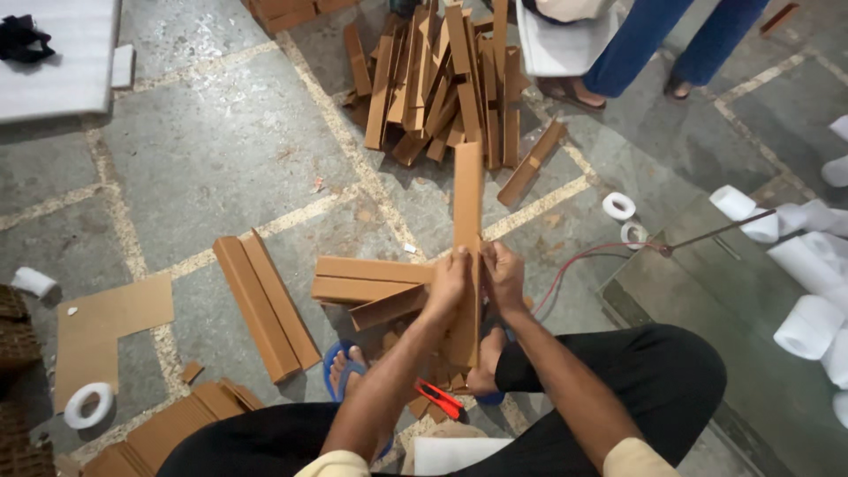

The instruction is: The person sits on the floor and uses a red utility knife to cut long cardboard strips into shorter pieces. They repeatedly pick up a strip, score it with the knife, snap it apart, and place the cut pieces into a growing pile nearby.

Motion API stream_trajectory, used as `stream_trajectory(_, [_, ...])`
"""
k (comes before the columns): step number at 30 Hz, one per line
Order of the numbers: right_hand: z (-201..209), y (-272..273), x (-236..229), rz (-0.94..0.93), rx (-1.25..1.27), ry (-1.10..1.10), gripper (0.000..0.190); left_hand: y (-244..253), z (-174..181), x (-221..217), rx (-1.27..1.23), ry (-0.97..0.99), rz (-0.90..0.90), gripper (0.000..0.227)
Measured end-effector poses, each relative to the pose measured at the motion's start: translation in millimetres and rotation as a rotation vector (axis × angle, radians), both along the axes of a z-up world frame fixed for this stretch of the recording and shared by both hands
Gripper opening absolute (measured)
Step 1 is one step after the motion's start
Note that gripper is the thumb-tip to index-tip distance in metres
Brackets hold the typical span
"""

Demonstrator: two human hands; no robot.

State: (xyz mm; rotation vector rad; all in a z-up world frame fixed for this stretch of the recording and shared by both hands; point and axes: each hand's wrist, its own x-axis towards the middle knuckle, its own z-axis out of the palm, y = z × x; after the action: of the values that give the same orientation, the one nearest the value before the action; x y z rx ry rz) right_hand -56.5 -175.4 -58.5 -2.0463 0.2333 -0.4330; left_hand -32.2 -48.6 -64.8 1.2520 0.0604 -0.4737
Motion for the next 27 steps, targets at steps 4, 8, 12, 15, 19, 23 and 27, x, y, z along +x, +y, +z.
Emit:
stream_trajectory(4, [-17, -12, 4, 0.150, 0.051, -0.023, 0.045, 7, -11, 11, 0.222, -0.266, 0.025, 0.043])
stream_trajectory(8, [-52, -34, 5, 0.429, -0.041, 0.221, 0.046, 68, 22, 35, 0.665, -0.602, -0.403, 0.039])
stream_trajectory(12, [-84, -29, -11, 0.877, -0.492, 0.449, 0.024, 99, 60, 55, 1.030, -0.715, -0.466, 0.036])
stream_trajectory(15, [-100, -10, -26, 0.737, -0.414, 0.513, 0.041, 96, 58, 50, 0.907, -0.582, -0.227, 0.036])
stream_trajectory(19, [-134, 41, -38, 0.314, 0.069, 0.265, 0.060, 67, 30, 38, 0.730, -0.491, 0.179, 0.039])
stream_trajectory(23, [-161, 59, -21, -0.048, 0.107, 0.023, 0.049, 57, 14, 41, 0.538, -0.444, 0.201, 0.040])
stream_trajectory(27, [-125, -8, 79, -0.172, 0.382, 0.144, 0.022, 88, 0, 63, 0.590, -0.455, 0.309, 0.041])
